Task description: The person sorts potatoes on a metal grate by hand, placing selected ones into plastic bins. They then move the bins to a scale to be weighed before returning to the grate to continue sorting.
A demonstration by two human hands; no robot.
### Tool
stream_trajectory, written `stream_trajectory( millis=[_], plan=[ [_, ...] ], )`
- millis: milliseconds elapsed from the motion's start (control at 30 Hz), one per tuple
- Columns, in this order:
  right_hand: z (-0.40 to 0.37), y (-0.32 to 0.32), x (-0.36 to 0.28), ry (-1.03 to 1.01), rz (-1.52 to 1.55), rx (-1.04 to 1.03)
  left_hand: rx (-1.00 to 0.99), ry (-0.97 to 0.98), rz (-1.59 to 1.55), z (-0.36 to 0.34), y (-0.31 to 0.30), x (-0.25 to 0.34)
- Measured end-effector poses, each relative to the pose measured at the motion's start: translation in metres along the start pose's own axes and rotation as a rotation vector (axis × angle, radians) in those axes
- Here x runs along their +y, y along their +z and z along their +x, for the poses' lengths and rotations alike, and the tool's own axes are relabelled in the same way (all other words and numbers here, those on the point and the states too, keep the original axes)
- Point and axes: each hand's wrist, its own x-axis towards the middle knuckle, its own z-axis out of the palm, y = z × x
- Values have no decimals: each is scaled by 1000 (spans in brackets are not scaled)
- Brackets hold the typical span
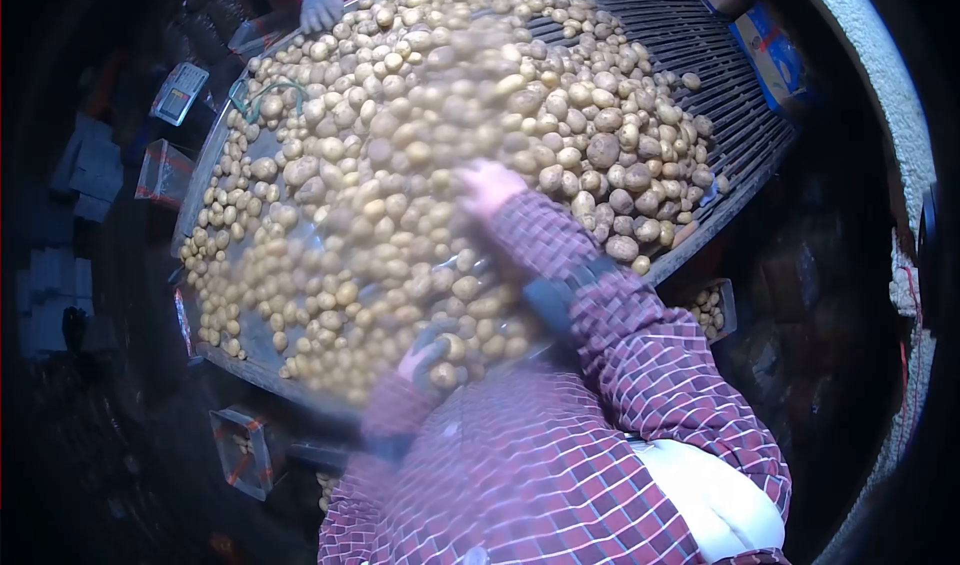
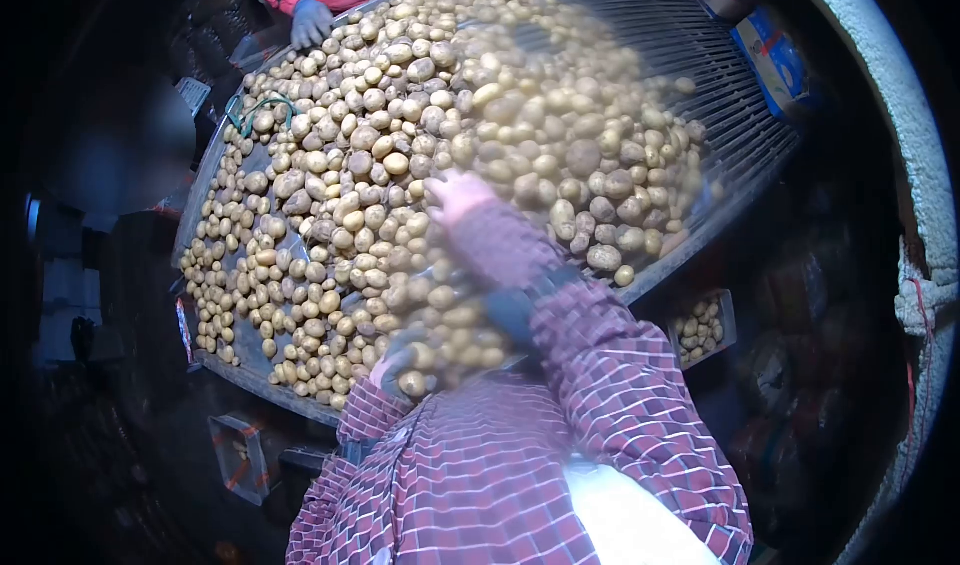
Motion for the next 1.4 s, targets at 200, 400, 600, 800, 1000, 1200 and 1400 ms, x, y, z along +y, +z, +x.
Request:
stream_trajectory(
  millis=[200,400,600,800,1000,1200,1400],
  plan=[
    [19,45,-5,18,-104,132,67,133,156,1,-3,1],
    [-62,-17,-65,-212,426,-285,-130,-221,-911,32,-34,-69],
    [7,32,12,218,-291,-22,-62,41,-94,-13,-6,10],
    [12,9,-10,146,-288,-182,83,-77,-413,-22,-3,21],
    [12,20,16,123,84,-96,174,-20,-843,-22,-11,9],
    [21,24,2,113,-334,-292,197,-59,-731,-29,-10,11],
    [24,34,57,212,586,-301,195,2,-489,-29,-10,22]
  ],
)
